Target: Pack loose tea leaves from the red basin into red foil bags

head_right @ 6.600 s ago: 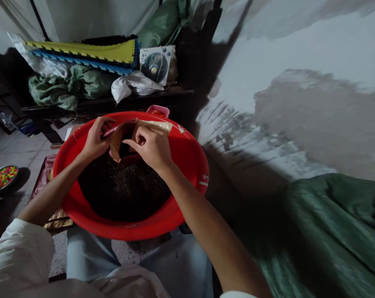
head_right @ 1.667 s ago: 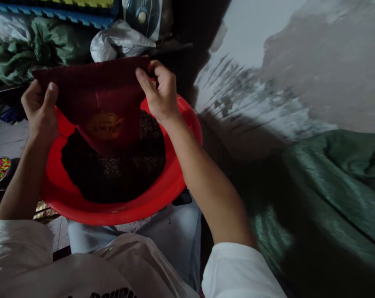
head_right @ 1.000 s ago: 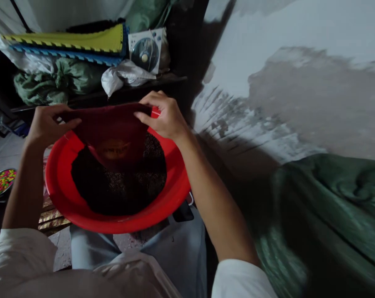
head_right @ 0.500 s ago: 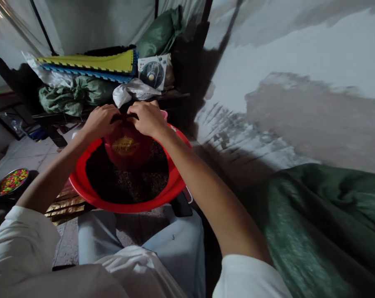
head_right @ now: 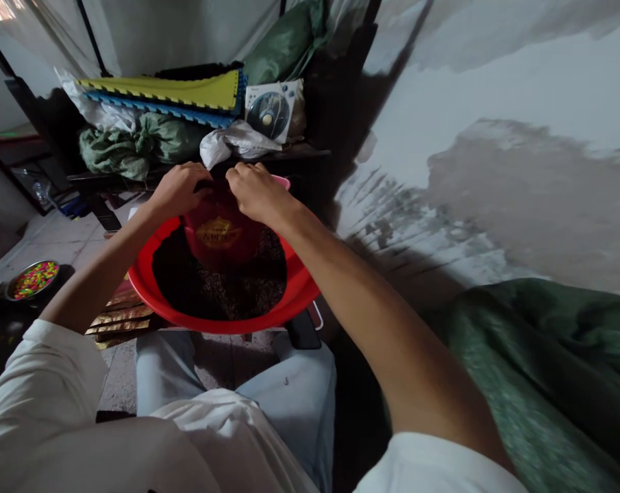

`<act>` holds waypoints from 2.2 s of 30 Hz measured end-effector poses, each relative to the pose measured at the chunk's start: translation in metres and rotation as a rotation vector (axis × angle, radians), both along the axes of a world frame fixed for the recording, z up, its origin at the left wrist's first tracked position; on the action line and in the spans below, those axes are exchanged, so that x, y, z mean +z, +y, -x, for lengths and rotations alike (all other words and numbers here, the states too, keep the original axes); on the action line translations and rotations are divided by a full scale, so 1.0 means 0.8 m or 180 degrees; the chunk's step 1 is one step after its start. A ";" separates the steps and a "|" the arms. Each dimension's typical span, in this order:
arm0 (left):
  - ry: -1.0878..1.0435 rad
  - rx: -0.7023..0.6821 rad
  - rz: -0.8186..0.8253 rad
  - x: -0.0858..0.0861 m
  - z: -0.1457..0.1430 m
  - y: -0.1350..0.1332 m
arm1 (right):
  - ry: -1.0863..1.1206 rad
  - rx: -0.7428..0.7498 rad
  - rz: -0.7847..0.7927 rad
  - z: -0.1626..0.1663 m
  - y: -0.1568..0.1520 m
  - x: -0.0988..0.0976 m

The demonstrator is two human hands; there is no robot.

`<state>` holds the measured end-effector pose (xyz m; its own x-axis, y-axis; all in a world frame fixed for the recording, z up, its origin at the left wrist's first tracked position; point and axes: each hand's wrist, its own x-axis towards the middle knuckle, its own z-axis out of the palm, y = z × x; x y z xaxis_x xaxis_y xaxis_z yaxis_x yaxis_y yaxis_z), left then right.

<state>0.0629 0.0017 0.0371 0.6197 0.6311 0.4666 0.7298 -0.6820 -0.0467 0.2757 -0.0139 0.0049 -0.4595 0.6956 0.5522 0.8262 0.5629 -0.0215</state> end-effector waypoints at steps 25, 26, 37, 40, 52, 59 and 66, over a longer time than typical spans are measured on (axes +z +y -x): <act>-0.0519 0.0088 0.0033 -0.005 0.014 0.009 | 0.0342 -0.0526 0.0078 -0.060 -0.058 0.004; -0.0484 0.0142 -0.0001 -0.004 0.012 0.007 | 0.0326 -0.0762 0.0075 -0.060 -0.065 0.006; -0.0084 0.0315 -0.0107 -0.003 0.003 -0.013 | 0.0058 0.2012 -0.0201 -0.055 -0.320 -0.183; 0.0387 0.0411 -0.0399 -0.002 0.002 -0.021 | -0.0531 0.2221 0.0637 -0.064 -0.381 -0.336; 0.0736 0.0188 -0.1135 -0.010 0.010 -0.001 | -0.0134 -0.1003 0.1599 -0.201 -0.360 -0.452; 0.0573 -0.0179 -0.1190 -0.011 0.006 -0.006 | -0.0587 -0.1160 0.2743 -0.110 -0.360 -0.456; 0.0446 -0.0001 -0.0898 -0.015 0.012 -0.013 | -0.0585 -0.1220 0.3007 -0.088 -0.351 -0.437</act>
